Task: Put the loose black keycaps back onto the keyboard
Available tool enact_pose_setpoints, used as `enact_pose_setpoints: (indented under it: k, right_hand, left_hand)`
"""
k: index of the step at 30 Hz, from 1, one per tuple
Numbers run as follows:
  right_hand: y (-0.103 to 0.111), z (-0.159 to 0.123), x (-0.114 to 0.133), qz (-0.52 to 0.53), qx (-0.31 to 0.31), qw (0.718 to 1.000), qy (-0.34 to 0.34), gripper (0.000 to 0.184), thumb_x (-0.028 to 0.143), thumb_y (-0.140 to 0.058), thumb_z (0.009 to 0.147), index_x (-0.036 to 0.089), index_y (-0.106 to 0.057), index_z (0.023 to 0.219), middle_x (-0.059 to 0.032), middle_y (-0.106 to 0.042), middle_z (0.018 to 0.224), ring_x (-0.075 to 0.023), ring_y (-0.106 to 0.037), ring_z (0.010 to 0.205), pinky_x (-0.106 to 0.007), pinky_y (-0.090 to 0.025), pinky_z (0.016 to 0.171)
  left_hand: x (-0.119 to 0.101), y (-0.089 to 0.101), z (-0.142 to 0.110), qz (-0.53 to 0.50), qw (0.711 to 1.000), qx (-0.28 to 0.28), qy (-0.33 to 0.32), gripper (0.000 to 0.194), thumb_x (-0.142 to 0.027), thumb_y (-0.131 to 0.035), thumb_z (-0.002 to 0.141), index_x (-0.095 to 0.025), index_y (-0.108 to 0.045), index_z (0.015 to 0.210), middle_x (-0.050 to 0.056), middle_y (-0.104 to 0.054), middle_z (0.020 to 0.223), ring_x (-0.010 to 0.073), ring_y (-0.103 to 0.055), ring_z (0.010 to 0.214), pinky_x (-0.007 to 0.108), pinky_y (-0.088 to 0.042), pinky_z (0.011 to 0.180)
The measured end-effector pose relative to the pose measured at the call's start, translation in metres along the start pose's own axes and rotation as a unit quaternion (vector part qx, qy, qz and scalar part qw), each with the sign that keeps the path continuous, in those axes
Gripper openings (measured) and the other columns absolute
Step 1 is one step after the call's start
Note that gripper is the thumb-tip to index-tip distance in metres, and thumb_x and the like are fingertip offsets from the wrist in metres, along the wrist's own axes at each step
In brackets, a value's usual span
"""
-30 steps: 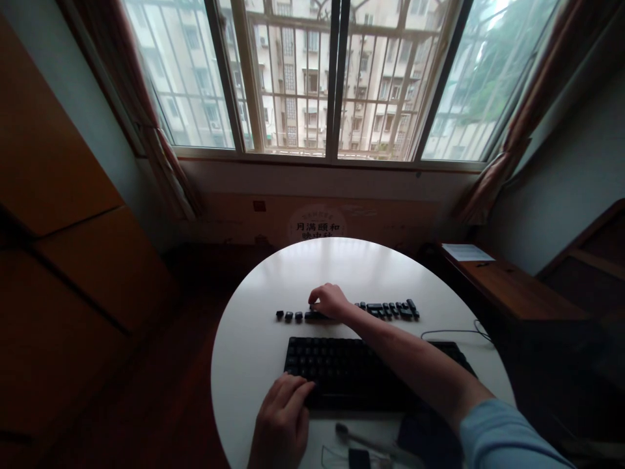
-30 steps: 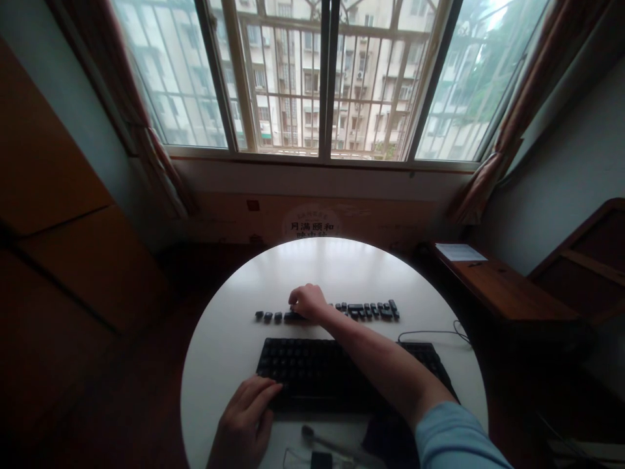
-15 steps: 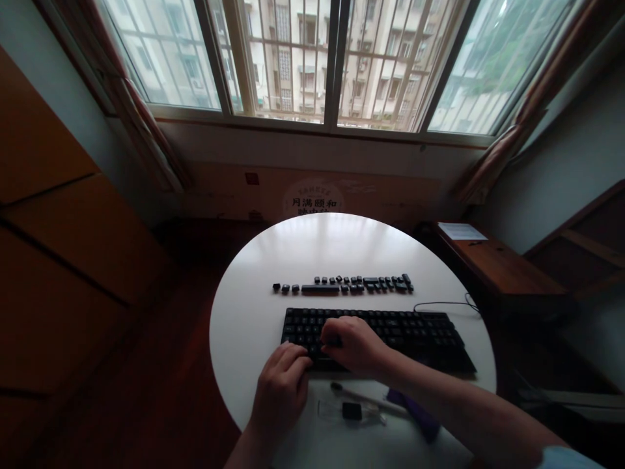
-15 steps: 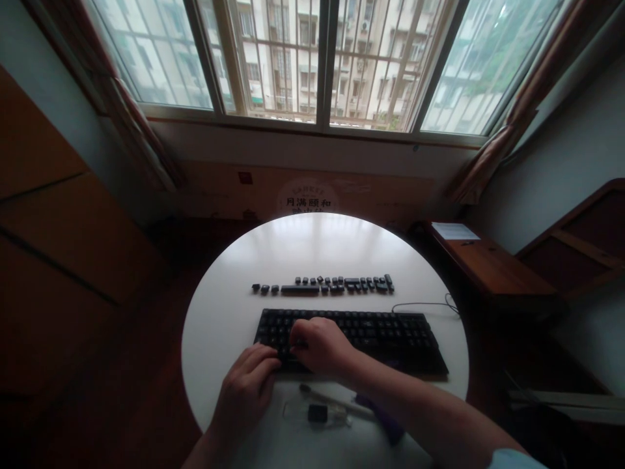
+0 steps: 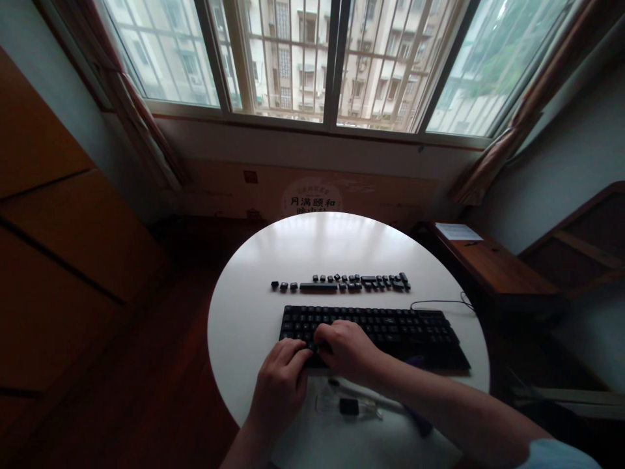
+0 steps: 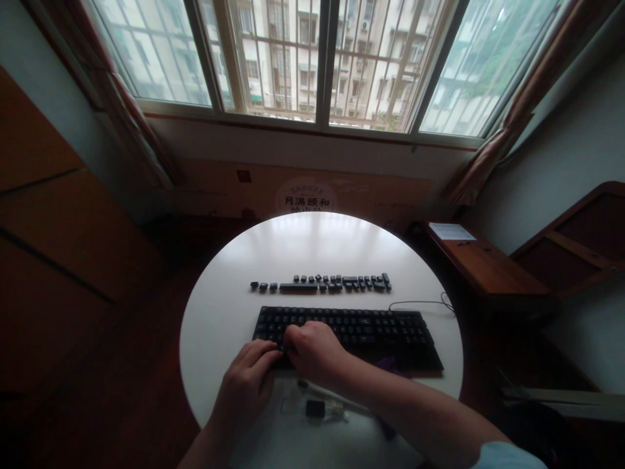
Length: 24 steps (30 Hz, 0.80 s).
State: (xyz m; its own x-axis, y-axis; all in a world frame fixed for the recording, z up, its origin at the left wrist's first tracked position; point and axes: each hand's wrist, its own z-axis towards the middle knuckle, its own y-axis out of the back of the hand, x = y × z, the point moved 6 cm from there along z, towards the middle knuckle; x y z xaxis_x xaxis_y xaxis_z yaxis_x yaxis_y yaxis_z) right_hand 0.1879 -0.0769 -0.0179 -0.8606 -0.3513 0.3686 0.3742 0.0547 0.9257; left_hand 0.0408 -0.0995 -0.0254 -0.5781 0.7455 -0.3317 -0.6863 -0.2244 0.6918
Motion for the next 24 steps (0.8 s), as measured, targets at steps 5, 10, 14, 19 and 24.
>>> enact_pose_setpoints:
  k: [5,10,14,19,24]
  right_hand:
    - [-0.0009,0.0013,0.0003,-0.014,0.012,1.000,-0.003,0.015,0.021,-0.060,0.084,0.021,-0.068,0.097,-0.0048,-0.073,0.084,-0.0200,-0.065,0.080,-0.027,-0.039,0.069]
    - [0.0013,0.0022,0.0006,0.002,0.024,1.000,0.002,0.019,0.021,-0.060,0.084,0.022,-0.066,0.102,-0.0042,-0.073,0.087,-0.0206,-0.067,0.082,-0.027,-0.040,0.070]
    - [0.0033,0.0045,0.0013,0.005,0.030,1.000,0.004,0.024,0.018,-0.059,0.083,0.021,-0.065,0.106,-0.0042,-0.074,0.088,-0.0208,-0.067,0.082,-0.026,-0.040,0.070]
    - [0.0055,0.0065,0.0023,0.002,0.039,0.999,-0.008,0.028,0.017,-0.060,0.082,0.020,-0.064,0.109,-0.0053,-0.074,0.087,-0.0225,-0.068,0.082,-0.026,-0.039,0.068]
    - [0.0052,0.0067,0.0025,0.000,0.043,0.999,-0.011,0.029,0.019,-0.062,0.084,0.020,-0.063,0.113,-0.0071,-0.075,0.091,-0.0240,-0.069,0.087,-0.027,-0.041,0.071]
  left_hand:
    - [-0.0002,-0.0011,0.0012,0.011,1.000,0.010,-0.010,0.031,-0.008,-0.047,0.086,-0.018,-0.068,0.105,0.009,-0.069,0.104,0.0246,-0.062,0.100,0.043,-0.056,0.089]
    - [0.0022,-0.0044,-0.0005,0.012,1.000,0.016,-0.002,0.033,-0.008,-0.048,0.085,-0.019,-0.069,0.107,0.009,-0.069,0.105,0.0248,-0.062,0.100,0.044,-0.056,0.090]
    - [0.0033,-0.0046,-0.0002,0.009,1.000,0.010,0.003,0.033,-0.007,-0.047,0.084,-0.018,-0.069,0.106,0.009,-0.069,0.104,0.0246,-0.063,0.099,0.044,-0.056,0.090]
    - [0.0057,0.0001,0.0022,-0.005,1.000,-0.004,0.026,0.034,-0.006,-0.046,0.083,-0.016,-0.068,0.106,0.009,-0.069,0.102,0.0231,-0.063,0.098,0.040,-0.057,0.087]
    - [0.0058,-0.0001,0.0026,-0.014,0.999,0.010,0.034,0.032,-0.006,-0.047,0.083,-0.017,-0.068,0.104,0.009,-0.069,0.103,0.0234,-0.062,0.099,0.041,-0.056,0.089]
